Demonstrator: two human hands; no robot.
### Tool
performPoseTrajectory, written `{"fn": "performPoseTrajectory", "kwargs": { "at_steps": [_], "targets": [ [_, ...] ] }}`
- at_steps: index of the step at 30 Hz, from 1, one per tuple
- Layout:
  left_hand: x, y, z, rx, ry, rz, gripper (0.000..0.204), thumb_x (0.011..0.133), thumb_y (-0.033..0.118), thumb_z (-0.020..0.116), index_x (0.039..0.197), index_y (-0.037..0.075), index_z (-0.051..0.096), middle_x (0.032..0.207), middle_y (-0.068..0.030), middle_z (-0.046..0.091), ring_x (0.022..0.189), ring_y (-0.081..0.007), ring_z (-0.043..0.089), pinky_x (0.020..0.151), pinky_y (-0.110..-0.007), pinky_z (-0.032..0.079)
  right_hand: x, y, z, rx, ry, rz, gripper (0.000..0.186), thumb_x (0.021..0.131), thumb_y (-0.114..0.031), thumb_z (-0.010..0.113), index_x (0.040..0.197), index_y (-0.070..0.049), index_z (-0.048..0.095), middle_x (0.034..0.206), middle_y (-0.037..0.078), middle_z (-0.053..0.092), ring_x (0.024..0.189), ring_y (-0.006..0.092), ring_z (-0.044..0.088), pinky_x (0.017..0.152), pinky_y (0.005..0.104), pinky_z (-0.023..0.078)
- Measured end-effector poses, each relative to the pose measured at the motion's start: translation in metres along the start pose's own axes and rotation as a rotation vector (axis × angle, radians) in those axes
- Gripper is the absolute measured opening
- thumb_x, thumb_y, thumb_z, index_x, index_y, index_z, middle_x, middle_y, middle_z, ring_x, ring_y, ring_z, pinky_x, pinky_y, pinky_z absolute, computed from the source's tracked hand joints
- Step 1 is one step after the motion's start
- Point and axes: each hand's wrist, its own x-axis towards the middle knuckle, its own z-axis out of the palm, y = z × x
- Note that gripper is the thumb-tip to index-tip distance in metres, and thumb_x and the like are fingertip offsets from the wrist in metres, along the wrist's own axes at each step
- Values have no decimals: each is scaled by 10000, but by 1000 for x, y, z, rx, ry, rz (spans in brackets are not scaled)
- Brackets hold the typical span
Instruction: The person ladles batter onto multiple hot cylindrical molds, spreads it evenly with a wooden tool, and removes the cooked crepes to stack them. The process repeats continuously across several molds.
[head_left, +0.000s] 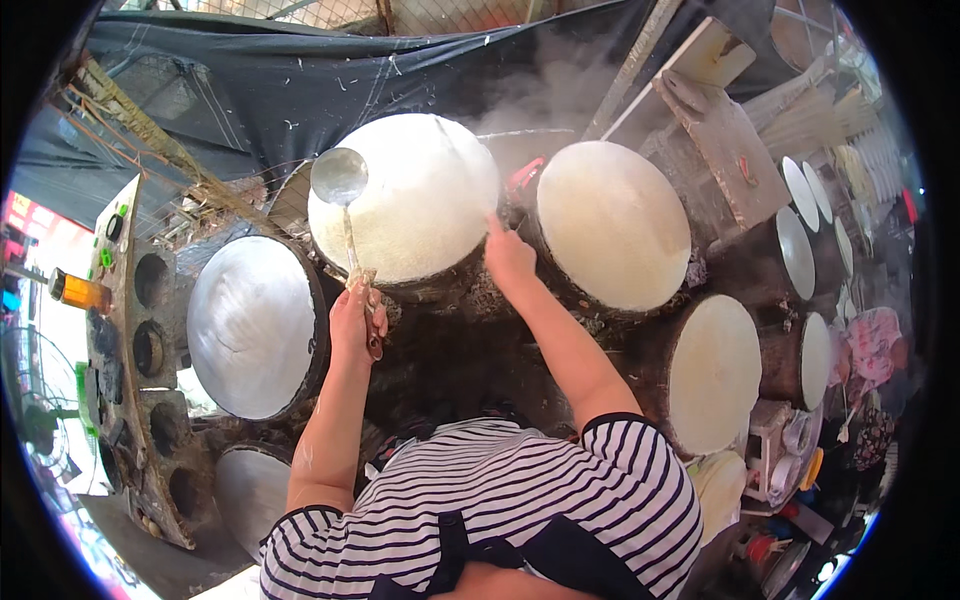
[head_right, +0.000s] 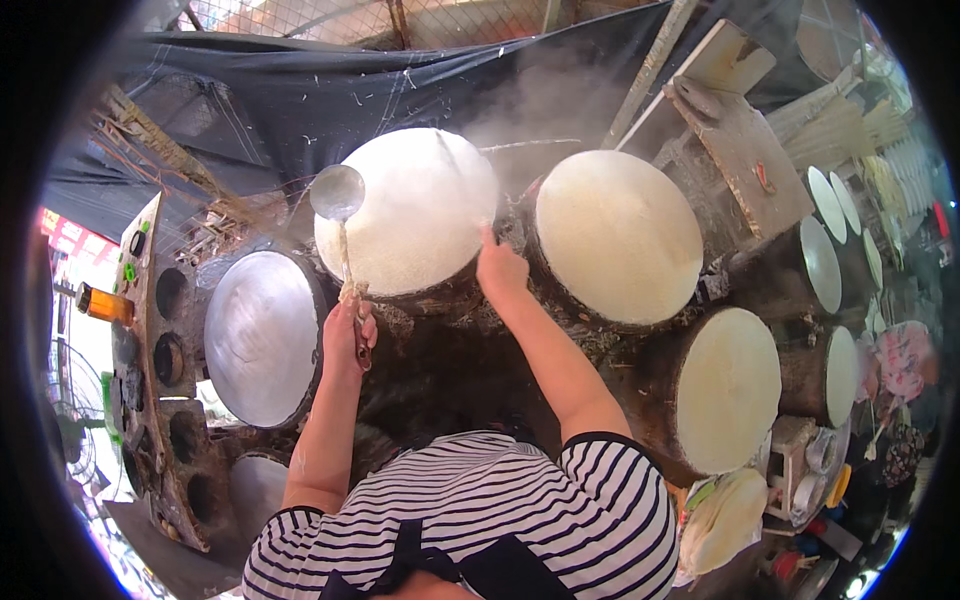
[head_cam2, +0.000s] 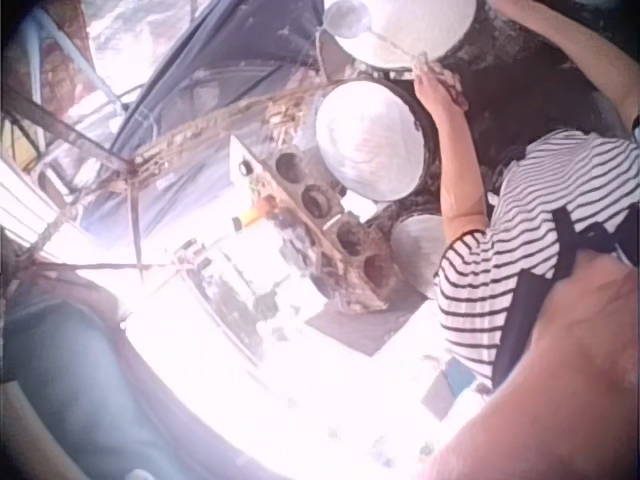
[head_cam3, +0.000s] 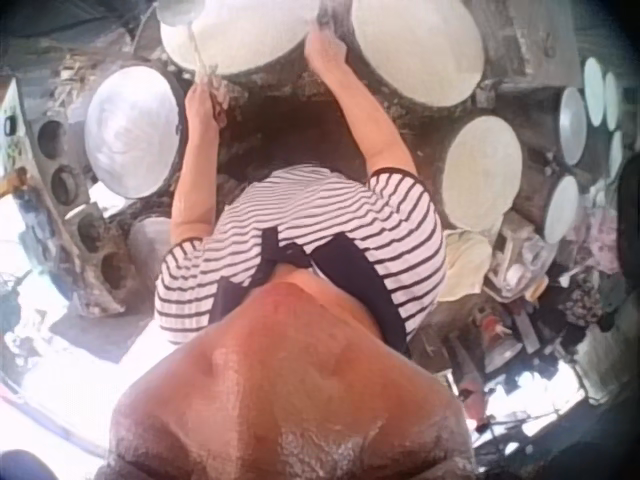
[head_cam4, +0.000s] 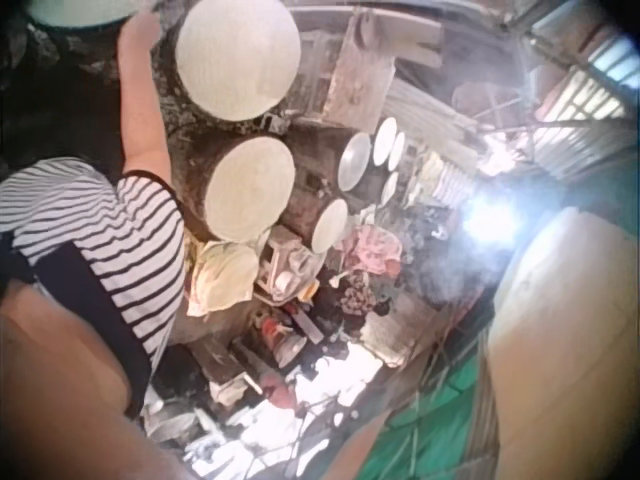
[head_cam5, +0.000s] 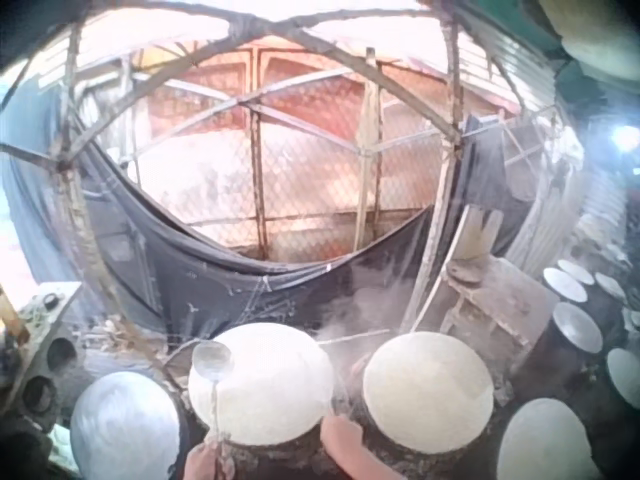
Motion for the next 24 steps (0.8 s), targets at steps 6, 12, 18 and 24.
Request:
{"fn": "performPoseTrajectory", "kwargs": {
  "at_steps": [6,12,18,24],
  "targets": [
    [-4,-4,-3,71,31,39,202,939,254,480,902,55,486,685,-6,466,465,-83,427,370,-221,356,6,-7,19,-91,-68,-300,433,837,-126,474,1266,-152,421,804,189,610,713,344,631,614,440,502],
    [4,-5,-10,245,97,78,190,926,235,490,876,53,480,666,-9,469,453,-96,450,360,-237,369,29,-2,17,-75,4,-433,409,846,-146,471,1254,-151,448,797,178,625,697,332,620,613,455,489],
    [68,-13,-23,875,186,380,335,880,217,538,1081,-49,503,628,-85,546,499,-176,543,402,-311,411,-15,-13,8,198,-50,-266,416,874,-169,453,1286,-123,425,819,195,616,771,368,612,658,468,480],
    [85,-28,-35,1348,186,571,403,856,179,539,1159,-80,481,761,-267,607,722,-396,611,660,-431,471,-93,-35,86,981,-41,42,463,914,-154,435,1370,-134,351,640,74,496,526,178,476,458,311,391]
  ]
}}
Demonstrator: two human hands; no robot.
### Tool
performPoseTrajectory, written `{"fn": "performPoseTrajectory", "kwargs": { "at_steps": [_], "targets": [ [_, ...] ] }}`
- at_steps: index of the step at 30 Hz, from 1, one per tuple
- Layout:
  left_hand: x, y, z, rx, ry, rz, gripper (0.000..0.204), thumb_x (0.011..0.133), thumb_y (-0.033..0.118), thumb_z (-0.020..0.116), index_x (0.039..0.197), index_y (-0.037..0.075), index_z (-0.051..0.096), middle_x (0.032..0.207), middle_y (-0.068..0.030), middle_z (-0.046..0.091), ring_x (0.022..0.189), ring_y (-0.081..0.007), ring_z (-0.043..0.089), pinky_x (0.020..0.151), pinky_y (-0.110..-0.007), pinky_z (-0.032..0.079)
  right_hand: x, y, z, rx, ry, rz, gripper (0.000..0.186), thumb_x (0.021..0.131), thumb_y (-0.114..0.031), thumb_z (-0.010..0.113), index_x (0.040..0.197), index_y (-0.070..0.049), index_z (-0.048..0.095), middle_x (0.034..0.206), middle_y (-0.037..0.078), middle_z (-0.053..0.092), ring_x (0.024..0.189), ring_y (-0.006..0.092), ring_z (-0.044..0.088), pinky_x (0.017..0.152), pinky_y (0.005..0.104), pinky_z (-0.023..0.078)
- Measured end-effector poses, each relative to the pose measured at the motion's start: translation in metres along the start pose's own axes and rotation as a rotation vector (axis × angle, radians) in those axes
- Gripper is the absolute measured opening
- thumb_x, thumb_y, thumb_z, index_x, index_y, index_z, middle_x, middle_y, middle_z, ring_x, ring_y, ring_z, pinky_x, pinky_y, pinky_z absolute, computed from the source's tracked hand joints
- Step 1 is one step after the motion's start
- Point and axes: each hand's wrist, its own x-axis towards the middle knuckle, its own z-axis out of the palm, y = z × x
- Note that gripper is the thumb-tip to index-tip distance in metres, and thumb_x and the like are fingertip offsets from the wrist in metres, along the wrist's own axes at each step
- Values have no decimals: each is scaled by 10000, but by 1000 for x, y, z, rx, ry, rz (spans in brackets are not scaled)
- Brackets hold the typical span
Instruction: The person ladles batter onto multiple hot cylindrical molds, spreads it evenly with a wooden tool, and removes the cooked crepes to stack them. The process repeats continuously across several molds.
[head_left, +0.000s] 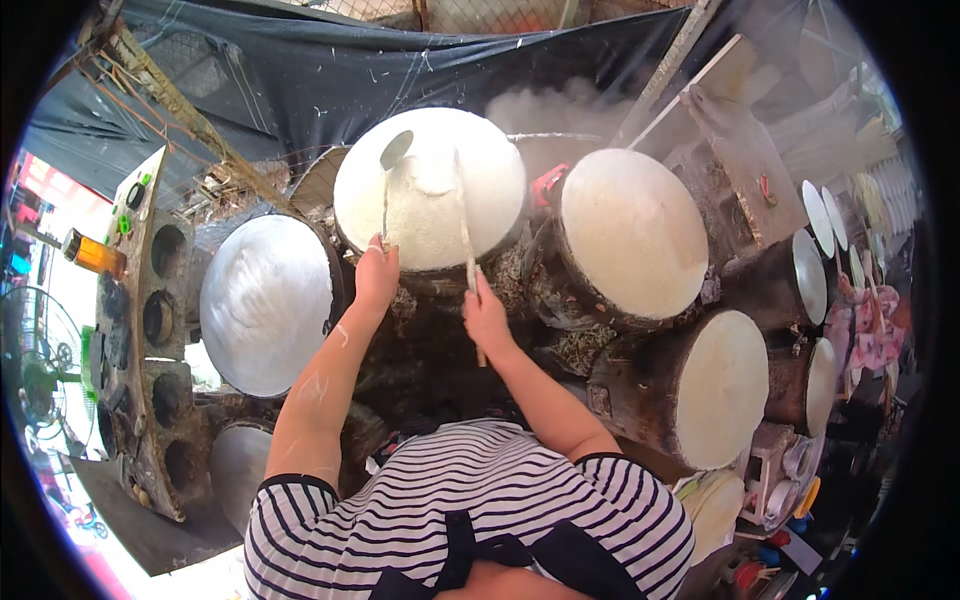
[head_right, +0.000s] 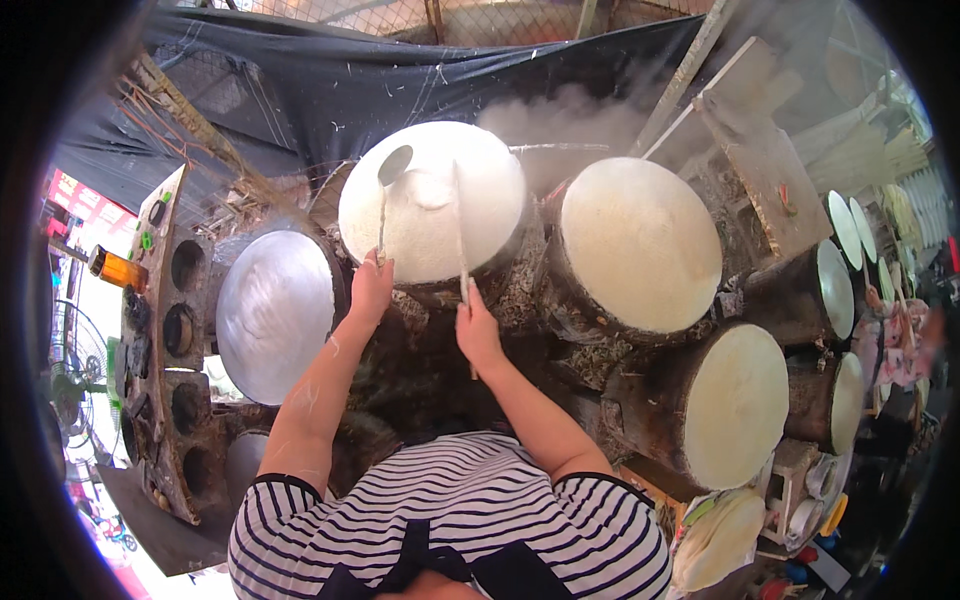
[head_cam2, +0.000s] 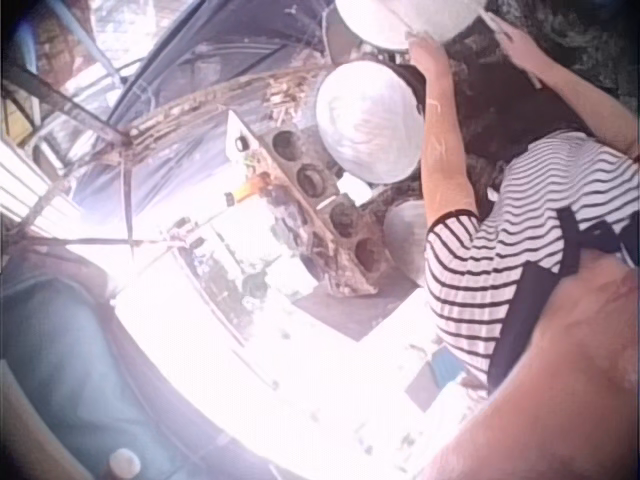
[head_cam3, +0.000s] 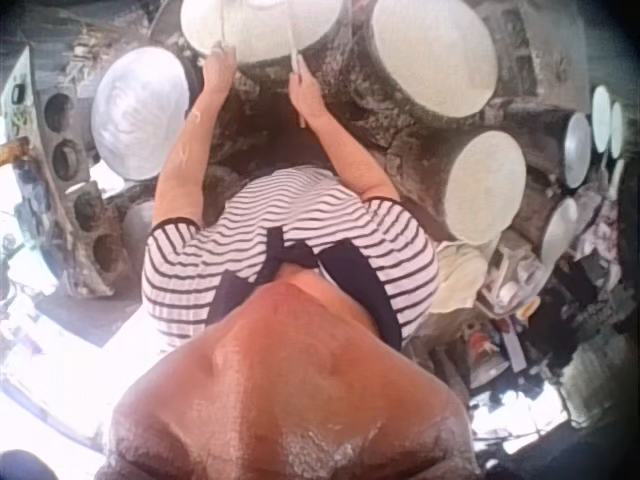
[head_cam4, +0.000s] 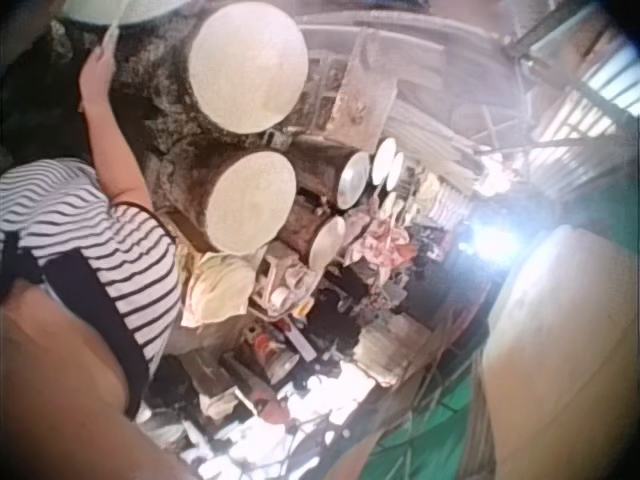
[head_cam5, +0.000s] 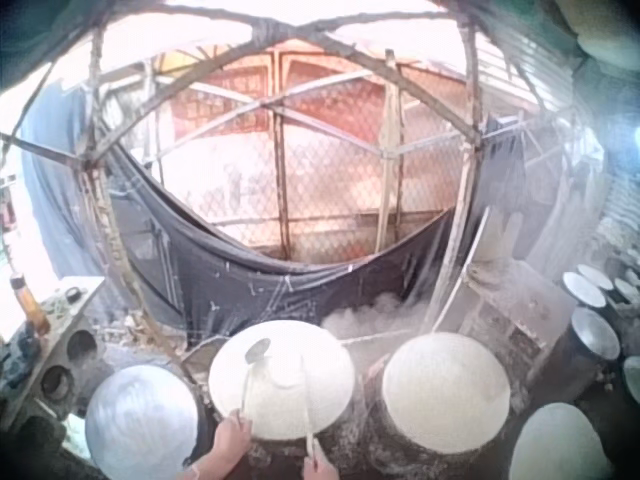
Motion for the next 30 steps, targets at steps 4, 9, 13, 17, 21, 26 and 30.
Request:
{"fn": "performPoseTrajectory", "kwargs": {
  "at_steps": [4,9,13,17,21,26,30],
  "targets": [
    [-11,15,-12,-146,-197,-157,295,869,190,533,1022,-61,523,691,-185,606,616,-284,615,542,-378,473,-12,-50,43,449,-162,336,474,923,-117,406,1389,-150,326,576,-7,433,409,82,373,360,241,317],
    [-34,68,-51,-1777,-304,-757,66,883,77,469,893,12,478,659,-26,484,477,-134,467,415,-264,416,8,-31,73,685,-236,181,386,916,-146,489,1298,-95,472,645,4,515,571,47,467,497,217,384],
    [-37,71,-114,-2745,-498,-784,99,913,77,443,852,2,421,699,-33,457,556,-112,470,413,-229,414,16,-61,-2,41,-32,-34,341,887,-213,544,1209,-101,560,900,133,651,710,174,610,649,321,485],
    [-42,100,-142,-2646,-491,-627,187,959,150,409,835,9,413,706,-36,435,527,-104,444,405,-222,400,33,-43,-55,-871,-74,-413,413,865,-190,514,1275,-172,466,782,137,552,628,293,606,583,403,495],
    [-48,120,-153,-2435,-394,-533,209,970,167,391,830,14,411,665,-28,403,505,-96,407,382,-214,366,75,-42,-95,-1227,-44,-442,445,849,-141,484,1290,-172,434,811,127,525,607,286,603,537,399,495],
    [-64,113,-145,-2318,-413,-482,167,946,168,452,880,20,413,668,-11,404,490,-73,377,391,-207,336,59,-55,-85,-1240,-179,-463,374,853,-185,489,1226,-167,467,808,134,557,644,303,624,553,408,508],
    [-80,116,-141,-2247,-342,-544,190,949,191,451,851,32,418,596,14,371,463,-61,347,378,-193,309,86,-19,-108,-1098,-13,-373,323,870,-208,461,1193,-208,484,782,159,563,662,341,620,589,465,506]
  ]
}}
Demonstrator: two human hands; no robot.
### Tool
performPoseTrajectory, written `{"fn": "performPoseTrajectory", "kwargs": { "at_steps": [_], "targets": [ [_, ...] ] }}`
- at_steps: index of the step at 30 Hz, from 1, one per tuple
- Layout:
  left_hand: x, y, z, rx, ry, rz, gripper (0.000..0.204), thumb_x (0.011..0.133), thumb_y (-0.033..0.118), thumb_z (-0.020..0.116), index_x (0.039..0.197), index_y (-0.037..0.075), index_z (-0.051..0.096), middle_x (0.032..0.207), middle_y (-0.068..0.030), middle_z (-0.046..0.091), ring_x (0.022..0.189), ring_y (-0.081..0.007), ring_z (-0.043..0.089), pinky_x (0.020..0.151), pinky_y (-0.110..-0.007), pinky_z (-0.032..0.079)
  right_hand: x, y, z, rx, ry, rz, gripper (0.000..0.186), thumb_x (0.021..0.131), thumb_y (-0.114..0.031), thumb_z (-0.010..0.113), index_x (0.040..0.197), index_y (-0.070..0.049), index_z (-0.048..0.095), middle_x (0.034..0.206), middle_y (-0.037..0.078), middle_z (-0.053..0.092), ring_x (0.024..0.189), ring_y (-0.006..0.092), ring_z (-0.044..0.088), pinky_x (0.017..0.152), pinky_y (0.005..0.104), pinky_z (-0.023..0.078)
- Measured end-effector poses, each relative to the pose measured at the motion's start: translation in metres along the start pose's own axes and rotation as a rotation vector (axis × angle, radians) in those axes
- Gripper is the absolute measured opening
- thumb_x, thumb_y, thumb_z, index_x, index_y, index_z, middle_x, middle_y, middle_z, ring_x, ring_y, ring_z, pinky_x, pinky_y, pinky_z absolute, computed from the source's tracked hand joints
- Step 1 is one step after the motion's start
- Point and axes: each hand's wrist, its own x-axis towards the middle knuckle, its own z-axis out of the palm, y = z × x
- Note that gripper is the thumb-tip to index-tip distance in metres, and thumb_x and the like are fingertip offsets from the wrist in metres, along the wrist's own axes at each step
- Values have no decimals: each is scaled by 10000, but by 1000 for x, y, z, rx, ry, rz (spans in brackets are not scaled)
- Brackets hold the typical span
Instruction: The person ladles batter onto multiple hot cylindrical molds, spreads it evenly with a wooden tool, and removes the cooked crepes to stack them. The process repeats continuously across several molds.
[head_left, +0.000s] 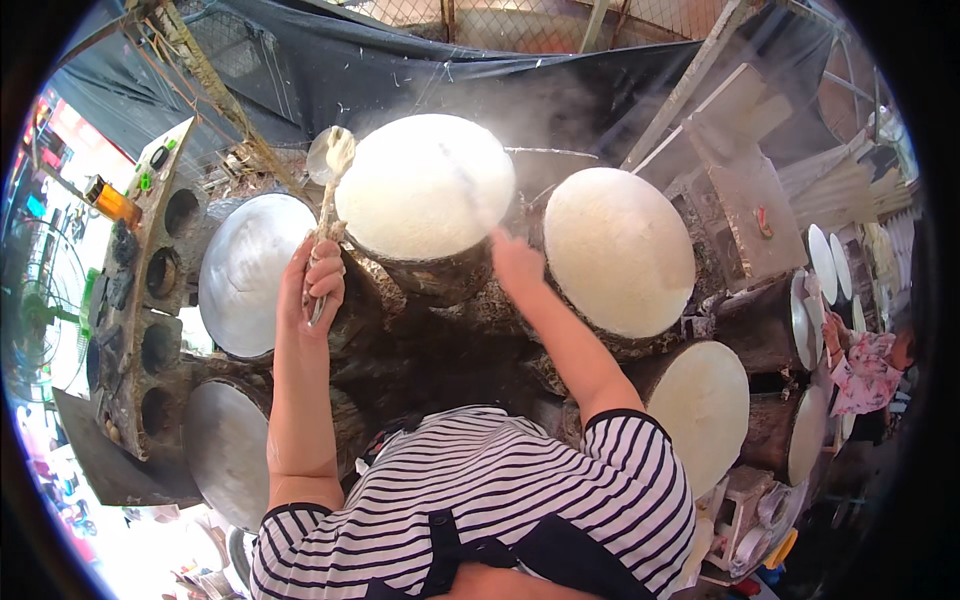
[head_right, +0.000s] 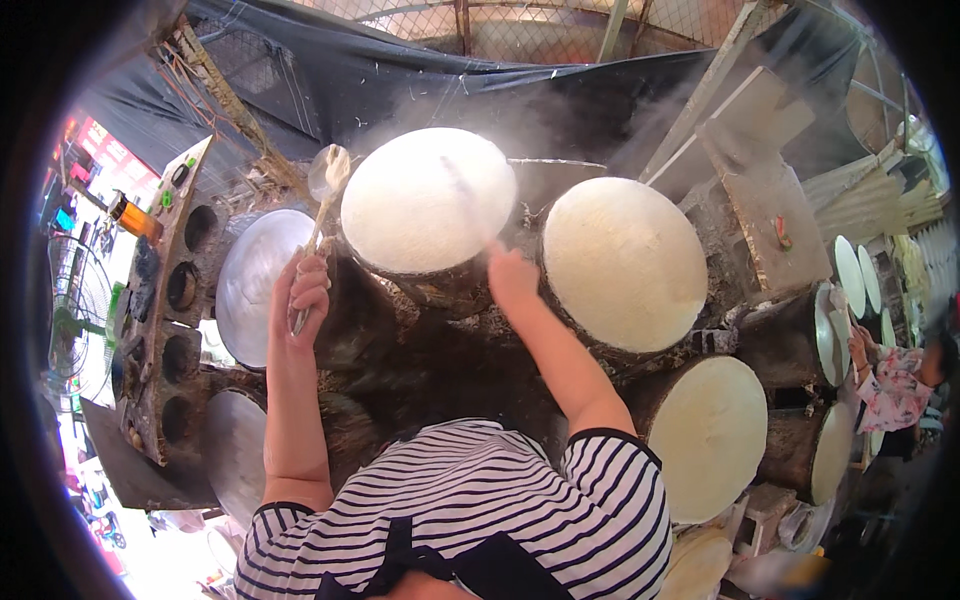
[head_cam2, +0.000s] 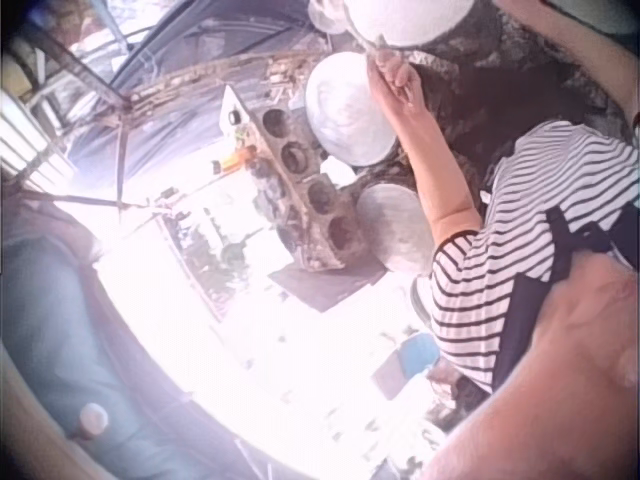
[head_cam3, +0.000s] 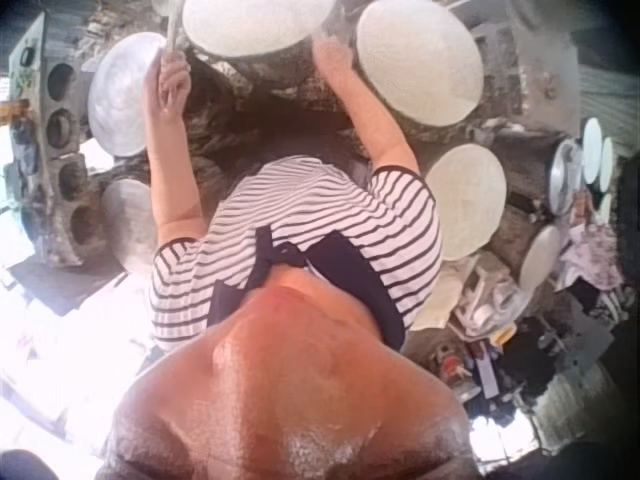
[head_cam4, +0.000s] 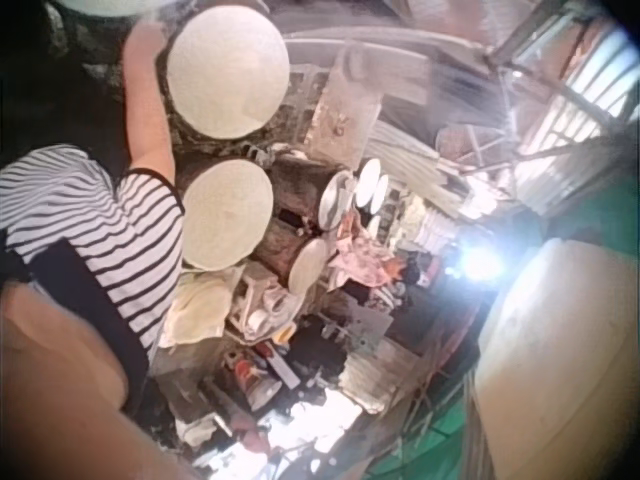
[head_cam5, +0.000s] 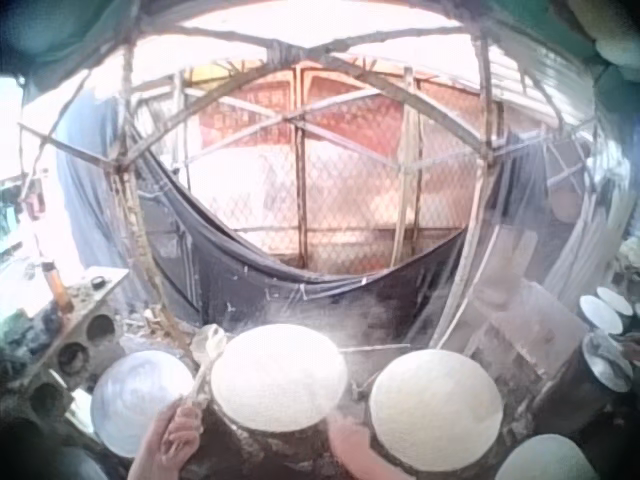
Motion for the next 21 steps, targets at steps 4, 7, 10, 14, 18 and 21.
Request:
{"fn": "performPoseTrajectory", "kwargs": {
  "at_steps": [4,7,10,14,18,21],
  "targets": [
    [-9,-14,6,88,171,127,214,954,216,443,834,39,423,561,18,350,439,-65,325,368,-195,291,26,18,-27,439,71,276,332,872,-246,482,1202,-215,496,875,182,640,807,391,604,705,472,476],
    [-14,-15,-4,128,115,106,220,956,221,436,833,39,421,561,15,346,434,-71,319,367,-198,288,22,7,-18,416,10,146,356,867,-226,477,1219,-172,497,907,205,632,850,408,586,751,479,462],
    [-17,-14,-11,115,128,100,212,957,212,433,832,41,425,553,17,336,428,-74,313,365,-199,285,4,-10,-30,536,-61,69,370,862,-226,483,1223,-144,498,952,219,623,891,404,580,791,471,456],
    [-25,-16,-21,191,106,123,183,959,202,429,879,38,416,629,-2,376,456,-72,336,364,-202,296,21,13,-12,664,115,151,342,856,-251,500,1171,-127,545,968,219,622,914,404,579,796,452,462],
    [-55,-12,-26,166,101,220,160,958,190,428,943,32,405,721,-16,405,499,-65,365,360,-203,306,21,-12,-7,686,63,2,362,856,-265,515,1185,-116,535,955,222,623,908,408,580,790,445,462],
    [-100,-18,-31,120,119,272,169,955,221,432,944,52,432,679,14,408,461,-47,354,349,-189,296,-11,-61,-9,742,-51,-202,413,859,-277,531,1211,-63,501,901,221,633,854,390,602,765,437,467]
  ]
}}
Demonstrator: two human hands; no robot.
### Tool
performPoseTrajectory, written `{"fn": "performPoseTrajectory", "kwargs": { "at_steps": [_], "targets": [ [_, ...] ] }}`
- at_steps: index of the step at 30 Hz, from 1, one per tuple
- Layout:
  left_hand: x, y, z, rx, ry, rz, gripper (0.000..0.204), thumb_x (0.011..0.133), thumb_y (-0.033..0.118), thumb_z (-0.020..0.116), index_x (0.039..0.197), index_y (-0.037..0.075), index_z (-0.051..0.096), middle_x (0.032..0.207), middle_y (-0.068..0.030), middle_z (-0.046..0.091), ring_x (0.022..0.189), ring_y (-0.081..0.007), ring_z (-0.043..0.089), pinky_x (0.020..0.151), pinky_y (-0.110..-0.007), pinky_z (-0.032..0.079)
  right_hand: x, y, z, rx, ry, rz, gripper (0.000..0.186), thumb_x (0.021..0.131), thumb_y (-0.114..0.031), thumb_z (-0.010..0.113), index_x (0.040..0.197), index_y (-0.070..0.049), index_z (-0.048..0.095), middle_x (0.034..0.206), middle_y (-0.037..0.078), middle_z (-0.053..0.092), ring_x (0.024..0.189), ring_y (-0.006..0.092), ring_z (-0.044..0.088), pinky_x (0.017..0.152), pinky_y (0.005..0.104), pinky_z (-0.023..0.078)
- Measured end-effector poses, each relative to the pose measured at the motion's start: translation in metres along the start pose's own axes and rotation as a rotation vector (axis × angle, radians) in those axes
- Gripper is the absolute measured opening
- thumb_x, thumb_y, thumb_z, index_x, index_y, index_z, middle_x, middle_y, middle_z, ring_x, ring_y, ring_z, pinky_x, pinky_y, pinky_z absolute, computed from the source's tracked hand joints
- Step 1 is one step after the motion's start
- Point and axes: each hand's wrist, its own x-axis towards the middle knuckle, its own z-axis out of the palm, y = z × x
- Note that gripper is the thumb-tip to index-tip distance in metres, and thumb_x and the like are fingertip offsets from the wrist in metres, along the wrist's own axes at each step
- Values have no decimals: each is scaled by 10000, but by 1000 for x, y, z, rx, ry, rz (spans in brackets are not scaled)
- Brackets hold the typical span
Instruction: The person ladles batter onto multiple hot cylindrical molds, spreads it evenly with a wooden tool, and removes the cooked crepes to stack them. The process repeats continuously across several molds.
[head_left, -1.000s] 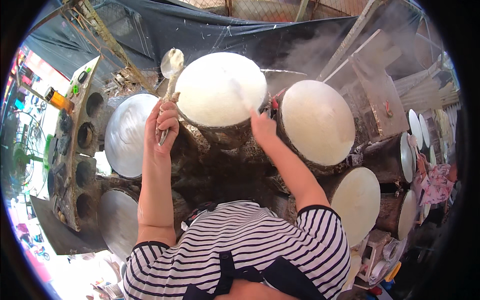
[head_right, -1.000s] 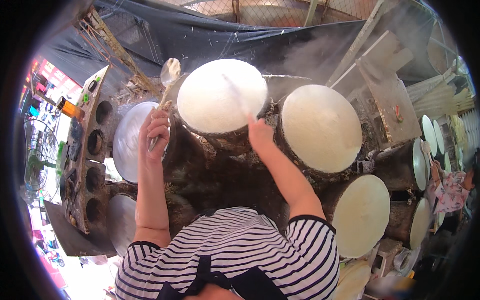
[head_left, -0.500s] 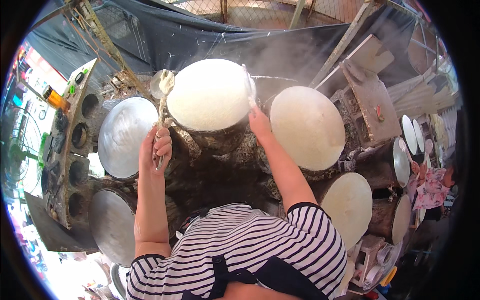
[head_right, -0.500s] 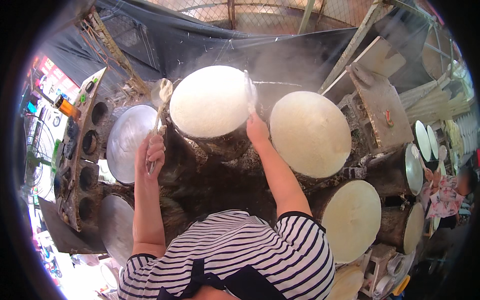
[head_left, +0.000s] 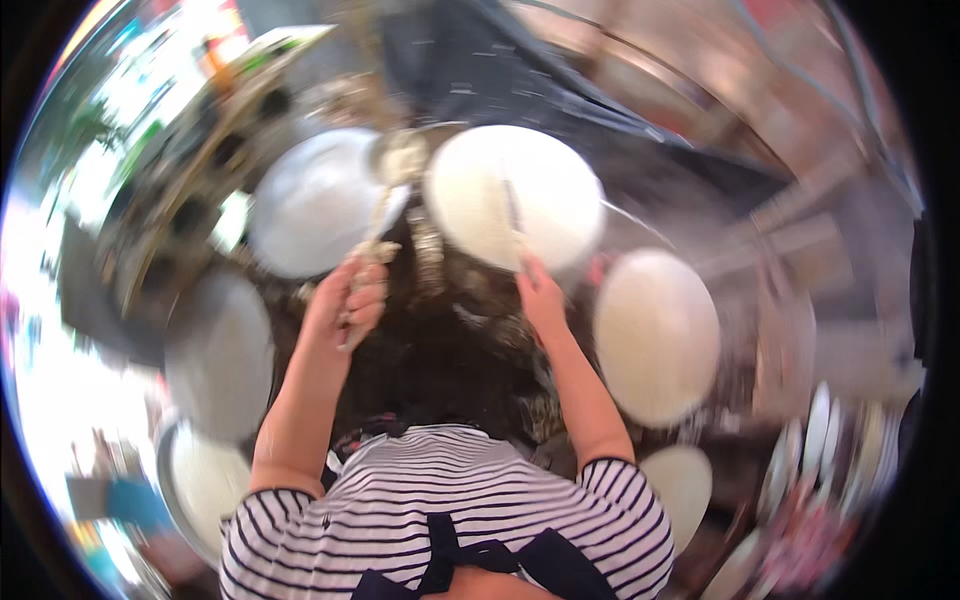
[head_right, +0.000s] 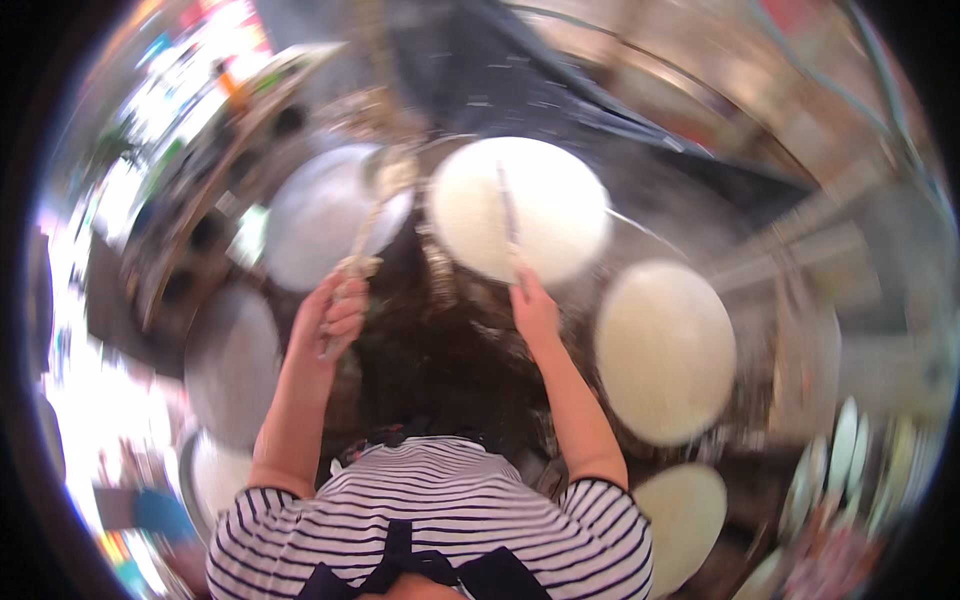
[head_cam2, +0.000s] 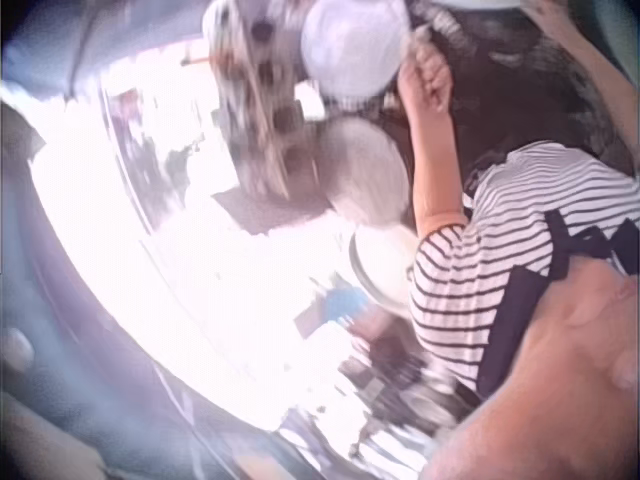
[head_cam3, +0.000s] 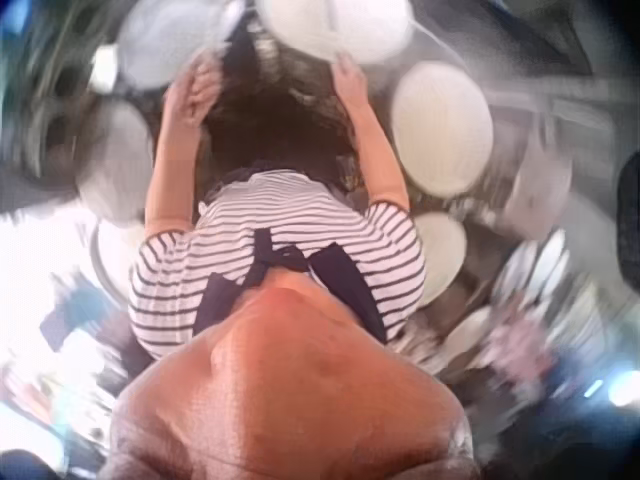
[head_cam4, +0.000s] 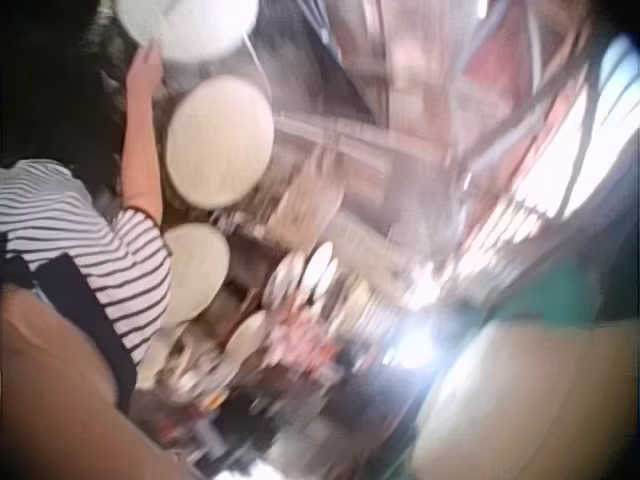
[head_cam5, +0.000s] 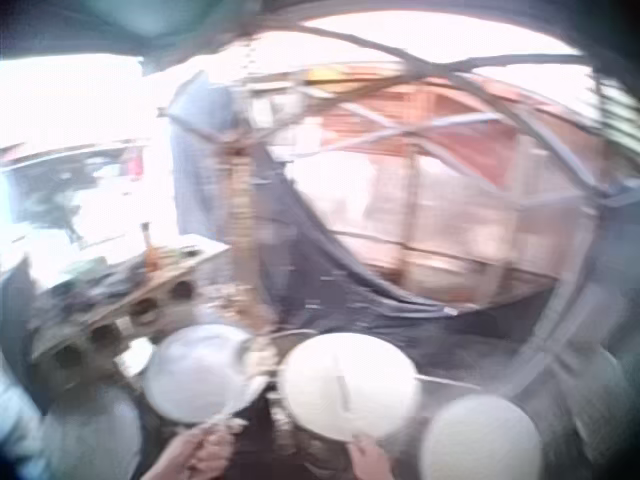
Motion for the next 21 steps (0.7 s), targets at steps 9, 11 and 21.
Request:
{"fn": "performPoseTrajectory", "kwargs": {
  "at_steps": [9,11,21],
  "targets": [
    [-243,-3,-58,92,343,553,193,953,183,407,1025,10,455,701,-13,450,424,-45,358,306,-186,296,-89,-169,117,665,-811,97,223,877,-70,555,1070,-23,453,699,32,533,457,72,484,403,198,389],
    [-309,-23,-90,107,392,687,278,948,184,419,1125,-21,480,720,-9,483,441,-49,376,336,-191,313,-121,-210,137,691,-1073,64,250,877,-65,551,1097,-28,439,701,35,525,464,64,477,408,193,379],
    [-540,-119,-260,-272,1200,1003,140,912,201,500,942,65,489,675,-27,502,436,-90,438,333,-234,348,-353,-366,329,-349,-1236,-1301,283,839,-138,492,1104,-39,510,773,170,648,716,326,645,634,420,503]
  ]
}}
